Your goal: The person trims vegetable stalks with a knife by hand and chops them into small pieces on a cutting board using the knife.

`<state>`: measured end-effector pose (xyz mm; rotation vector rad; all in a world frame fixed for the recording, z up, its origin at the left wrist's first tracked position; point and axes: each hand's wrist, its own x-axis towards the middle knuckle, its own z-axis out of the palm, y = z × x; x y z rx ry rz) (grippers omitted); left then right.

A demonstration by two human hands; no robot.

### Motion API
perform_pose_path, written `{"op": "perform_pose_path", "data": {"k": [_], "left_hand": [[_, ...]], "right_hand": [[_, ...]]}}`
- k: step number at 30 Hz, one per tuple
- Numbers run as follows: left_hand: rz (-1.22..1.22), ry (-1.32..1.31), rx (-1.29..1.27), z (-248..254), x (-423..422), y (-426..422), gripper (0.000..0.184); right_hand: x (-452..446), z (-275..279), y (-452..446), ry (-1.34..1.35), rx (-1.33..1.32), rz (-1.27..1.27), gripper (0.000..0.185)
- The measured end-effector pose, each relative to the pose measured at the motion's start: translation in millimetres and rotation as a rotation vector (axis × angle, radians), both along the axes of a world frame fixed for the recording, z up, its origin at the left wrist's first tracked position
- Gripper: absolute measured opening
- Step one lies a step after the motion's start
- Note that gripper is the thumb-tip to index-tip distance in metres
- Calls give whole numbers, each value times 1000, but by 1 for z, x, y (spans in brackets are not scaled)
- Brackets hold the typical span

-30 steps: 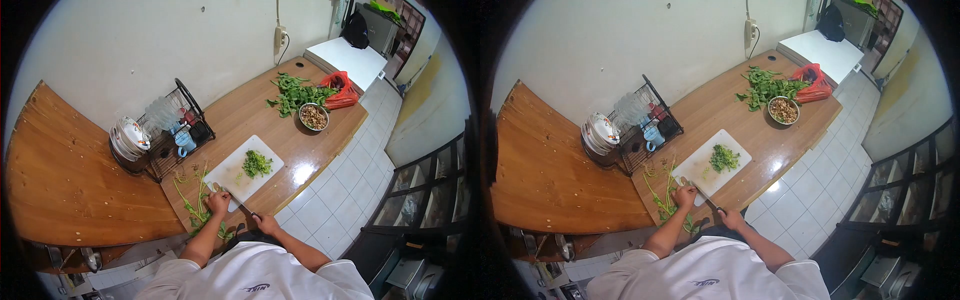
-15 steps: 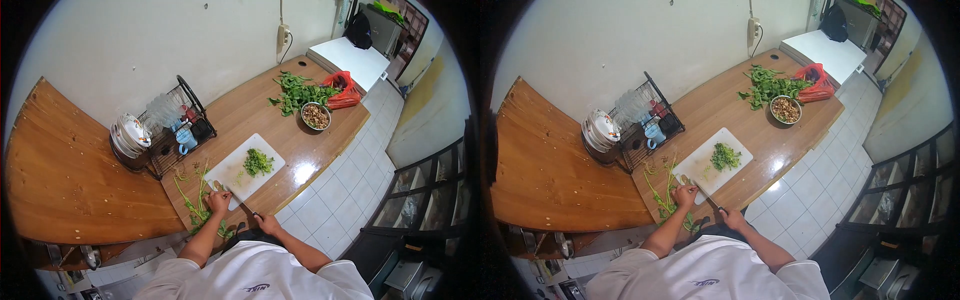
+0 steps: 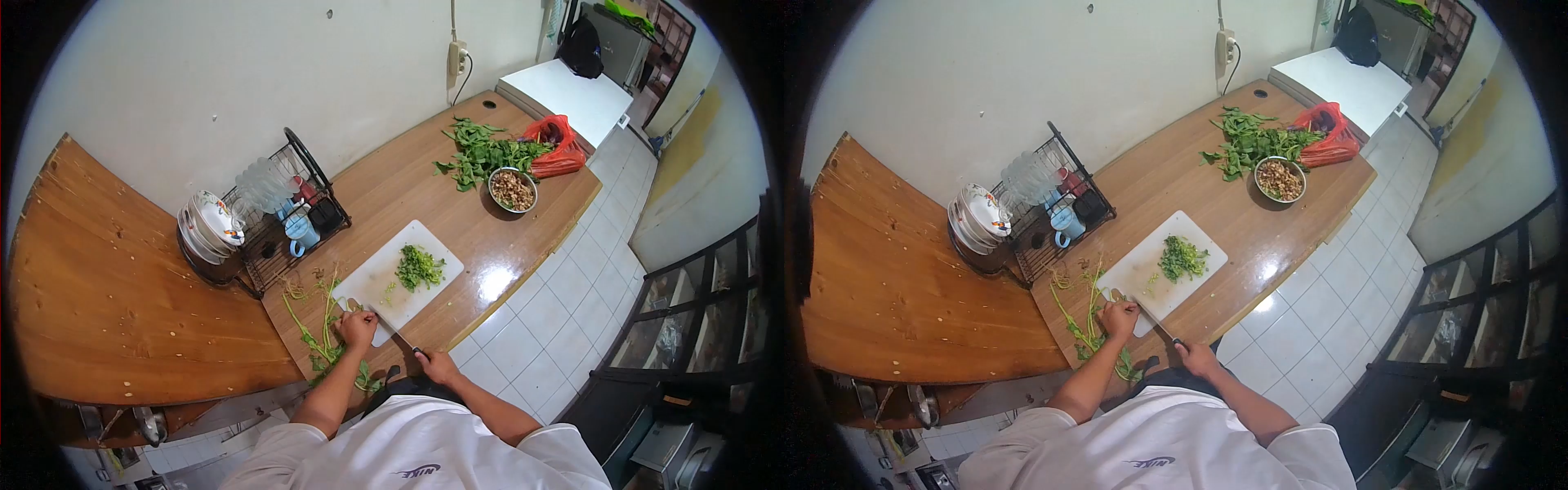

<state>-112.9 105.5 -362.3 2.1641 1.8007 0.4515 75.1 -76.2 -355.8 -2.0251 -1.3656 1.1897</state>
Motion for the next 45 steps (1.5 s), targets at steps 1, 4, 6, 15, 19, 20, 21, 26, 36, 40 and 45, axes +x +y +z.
{"op": "perform_pose_path", "data": {"k": [1, 4, 6, 15, 19, 20, 21, 26, 36, 40, 45], "left_hand": [[-1, 1, -3, 0, 1, 0, 12], [24, -4, -31, 3, 5, 0, 11], [36, -20, -54, 2, 5, -1, 10], [36, -22, -34, -4, 3, -1, 9], [50, -36, -12, -12, 2, -2, 10], [52, -21, -11, -12, 2, -2, 10], [56, -3, -9, -10, 2, -3, 10], [70, 22, -39, -8, 3, -2, 13], [47, -65, -48, 1, 2, -2, 9], [55, -57, -101, 8, 0, -3, 8], [-12, 8, 103, -7, -3, -6, 12]], "right_hand": [[-1, -3, -1, -7, -2, -8, 49], [1, 0, 2, -38, -13, -6, 49], [0, 8, 5, -52, -8, -4, 49], [-3, 12, 16, -75, -2, -37, 52], [1, 5, 5, -32, 29, -8, 51], [2, 4, 4, -35, 31, -10, 51], [1, 6, 4, -28, 42, -7, 51], [-1, 4, 5, -46, 106, 19, 50], [5, 12, 20, -53, -19, -49, 50], [8, 16, 8, 28, 58, 32, 50], [2, 0, 2, -13, 1, 38, 51]]}}
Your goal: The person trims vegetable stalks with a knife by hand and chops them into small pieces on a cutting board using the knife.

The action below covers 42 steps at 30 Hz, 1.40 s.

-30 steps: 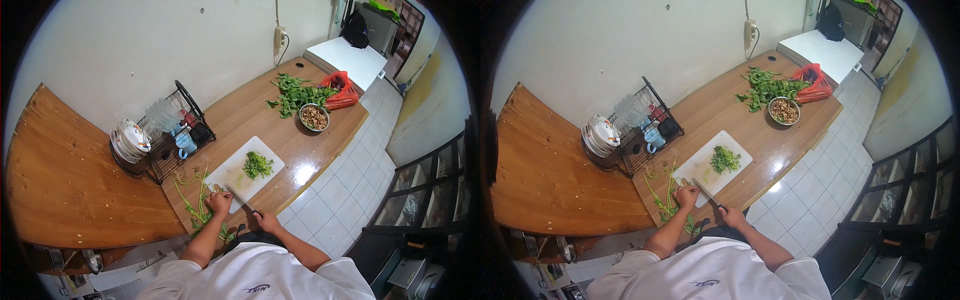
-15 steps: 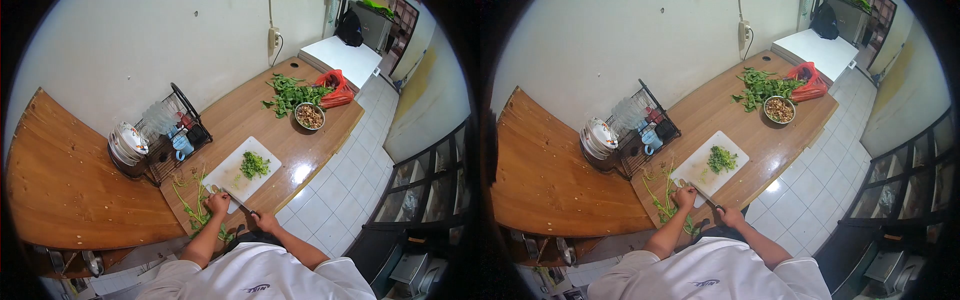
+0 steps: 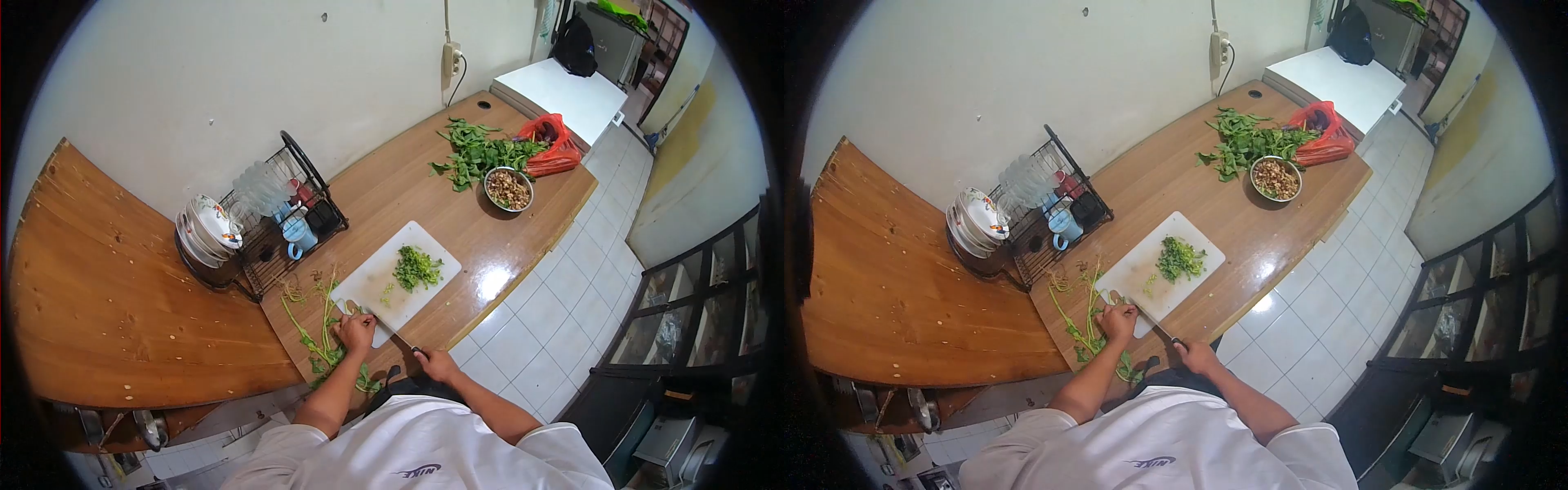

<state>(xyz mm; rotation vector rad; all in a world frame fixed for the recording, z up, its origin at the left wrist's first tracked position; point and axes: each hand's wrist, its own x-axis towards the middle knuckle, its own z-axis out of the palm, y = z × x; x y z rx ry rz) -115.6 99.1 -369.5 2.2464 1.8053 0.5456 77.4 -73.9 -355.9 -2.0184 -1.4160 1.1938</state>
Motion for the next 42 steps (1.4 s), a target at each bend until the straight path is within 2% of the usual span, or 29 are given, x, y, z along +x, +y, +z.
{"op": "perform_pose_path", "data": {"k": [4, 10, 19, 22, 25, 31, 33, 37, 40, 42], "left_hand": [[-41, 17, 35, 0, -2, -4, 12], [-69, -53, -34, 12, 1, -2, 10], [-33, -46, -89, 3, -2, 4, 9], [-29, -32, -78, 9, 0, 4, 11], [-32, -13, -101, 12, 1, 2, 10], [32, -34, -186, -1, -3, 7, 9], [23, -31, -111, -5, -4, 7, 9], [20, -16, -149, 3, -2, 7, 9], [-18, -28, -144, 14, 0, 3, 9], [-118, -23, 17, 17, -2, -3, 9]], "right_hand": [[-3, 3, 8, -84, -22, 4, 52], [-7, 21, 20, -25, 45, -104, 53], [-5, 6, 0, -35, 14, -21, 48], [-10, 6, 10, -103, -2, -46, 48], [-13, 17, 20, -63, -37, -73, 49], [-10, 14, 3, -57, 98, -19, 52], [-12, 14, 3, -61, 76, -12, 52], [-14, 12, 12, -111, -52, -11, 54], [-14, 11, 16, -74, 12, -93, 53], [-11, 12, 13, -31, 27, -79, 51]]}}
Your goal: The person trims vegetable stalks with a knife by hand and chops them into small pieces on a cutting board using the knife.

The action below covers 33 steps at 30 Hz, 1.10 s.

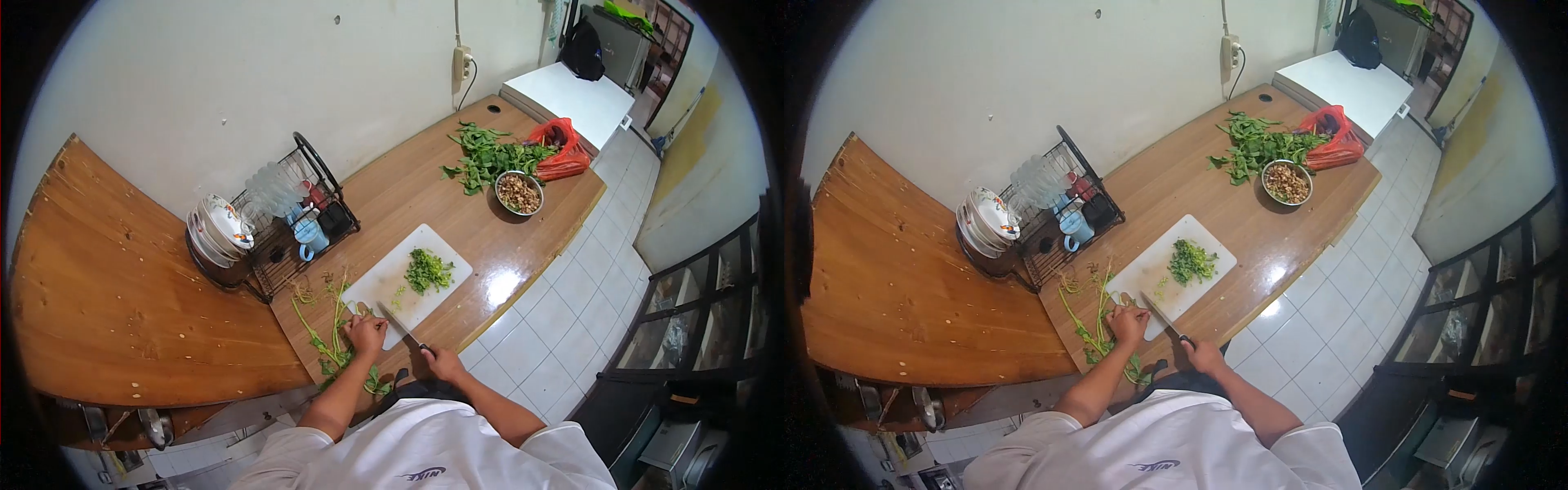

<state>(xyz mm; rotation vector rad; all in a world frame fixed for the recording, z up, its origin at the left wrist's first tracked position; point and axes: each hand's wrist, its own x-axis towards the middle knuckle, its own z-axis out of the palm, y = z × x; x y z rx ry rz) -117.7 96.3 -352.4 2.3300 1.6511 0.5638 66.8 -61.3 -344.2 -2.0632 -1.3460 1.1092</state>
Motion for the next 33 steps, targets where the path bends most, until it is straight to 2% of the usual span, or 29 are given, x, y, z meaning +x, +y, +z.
{"op": "perform_pose_path", "data": {"k": [5, 7, 10, 20, 23, 25, 28, 31, 33], "left_hand": [[-185, 84, 76, 6, -12, -10, 14], [-248, 142, 66, 9, -17, -13, 19], [-243, 134, 50, 5, -18, -13, 21], [-187, 129, 6, -2, -14, -19, 22], [-125, 62, 63, -12, -13, -14, 19], [-4, 39, -107, -10, -12, -7, 15], [113, -10, -189, -13, -6, 5, 10], [191, -5, -340, -9, -2, 13, 14], [231, -13, -347, -10, -3, 16, 16]], "right_hand": [[5, 2, -16, 62, -34, 18, 48], [4, 3, -21, 53, 56, 32, 47], [2, -5, -20, 11, -35, 53, 47], [-1, -2, -13, -29, 19, 54, 49], [0, -15, -7, -76, 45, 1, 48], [2, -13, -4, -52, -14, -20, 47], [8, 0, -11, 23, 27, -8, 47], [8, -8, -20, 21, 50, 15, 47], [9, 2, -21, 47, 30, 15, 47]]}}
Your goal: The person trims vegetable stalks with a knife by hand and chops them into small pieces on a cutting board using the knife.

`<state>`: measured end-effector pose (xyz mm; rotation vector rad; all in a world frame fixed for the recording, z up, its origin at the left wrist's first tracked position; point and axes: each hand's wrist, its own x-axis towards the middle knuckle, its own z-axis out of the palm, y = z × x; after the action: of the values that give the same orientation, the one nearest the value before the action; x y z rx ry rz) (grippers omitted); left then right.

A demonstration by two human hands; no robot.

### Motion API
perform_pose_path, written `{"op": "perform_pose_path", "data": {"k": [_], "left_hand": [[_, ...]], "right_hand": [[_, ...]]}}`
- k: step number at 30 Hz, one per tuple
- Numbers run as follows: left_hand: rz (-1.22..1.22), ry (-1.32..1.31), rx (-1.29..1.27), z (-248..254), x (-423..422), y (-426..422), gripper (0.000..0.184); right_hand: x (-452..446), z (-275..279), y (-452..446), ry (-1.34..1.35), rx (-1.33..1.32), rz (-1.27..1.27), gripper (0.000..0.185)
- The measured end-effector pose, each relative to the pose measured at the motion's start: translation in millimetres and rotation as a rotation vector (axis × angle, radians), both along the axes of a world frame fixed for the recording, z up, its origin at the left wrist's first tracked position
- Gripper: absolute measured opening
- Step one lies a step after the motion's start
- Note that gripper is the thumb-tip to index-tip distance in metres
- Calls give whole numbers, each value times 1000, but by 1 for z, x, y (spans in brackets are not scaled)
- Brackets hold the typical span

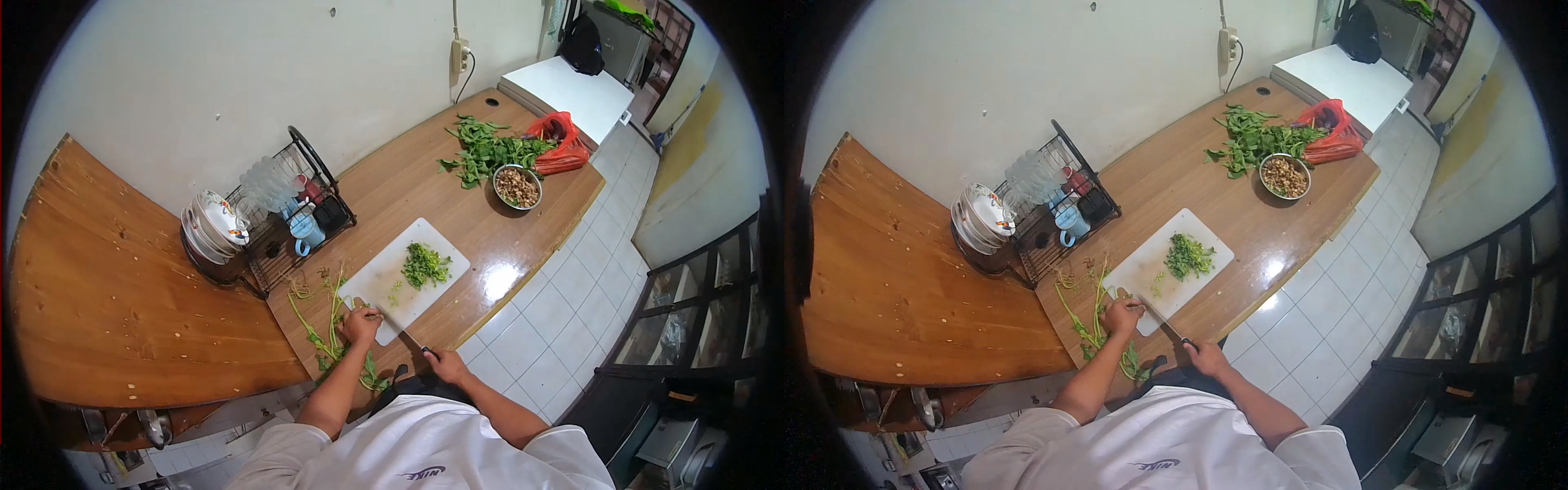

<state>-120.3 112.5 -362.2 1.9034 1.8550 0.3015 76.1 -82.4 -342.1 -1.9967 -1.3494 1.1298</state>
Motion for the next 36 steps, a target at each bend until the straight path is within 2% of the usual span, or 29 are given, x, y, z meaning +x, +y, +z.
{"op": "perform_pose_path", "data": {"k": [5, 8, 10, 13, 17, 20, 22, 25, 36], "left_hand": [[56, 32, -22, -1, -2, 3, 23], [71, 14, -51, 6, 0, 1, 22], [66, 19, 8, 2, -2, -1, 20], [50, 24, -30, -2, -3, 0, 17], [42, 45, 14, 3, 0, -4, 16], [-37, 20, 139, 3, -2, -10, 14], [-230, 2, 299, 3, -4, -16, 12], [-278, 20, 390, 5, -7, -22, 10], [-354, -2, 462, 16, -10, -30, 11]], "right_hand": [[-4, -13, 1, 0, -50, 31, 48], [-6, -22, 2, -11, -12, 22, 49], [-7, -11, 7, -19, -108, 61, 49], [-11, 4, 11, -59, -33, 20, 49], [-12, -11, 21, -71, -76, 25, 49], [-9, -15, 20, -52, -57, -17, 49], [-6, -13, 14, -12, -67, -21, 49], [-4, -13, 6, -7, -34, -35, 51], [-3, 3, 2, 58, -22, -11, 51]]}}
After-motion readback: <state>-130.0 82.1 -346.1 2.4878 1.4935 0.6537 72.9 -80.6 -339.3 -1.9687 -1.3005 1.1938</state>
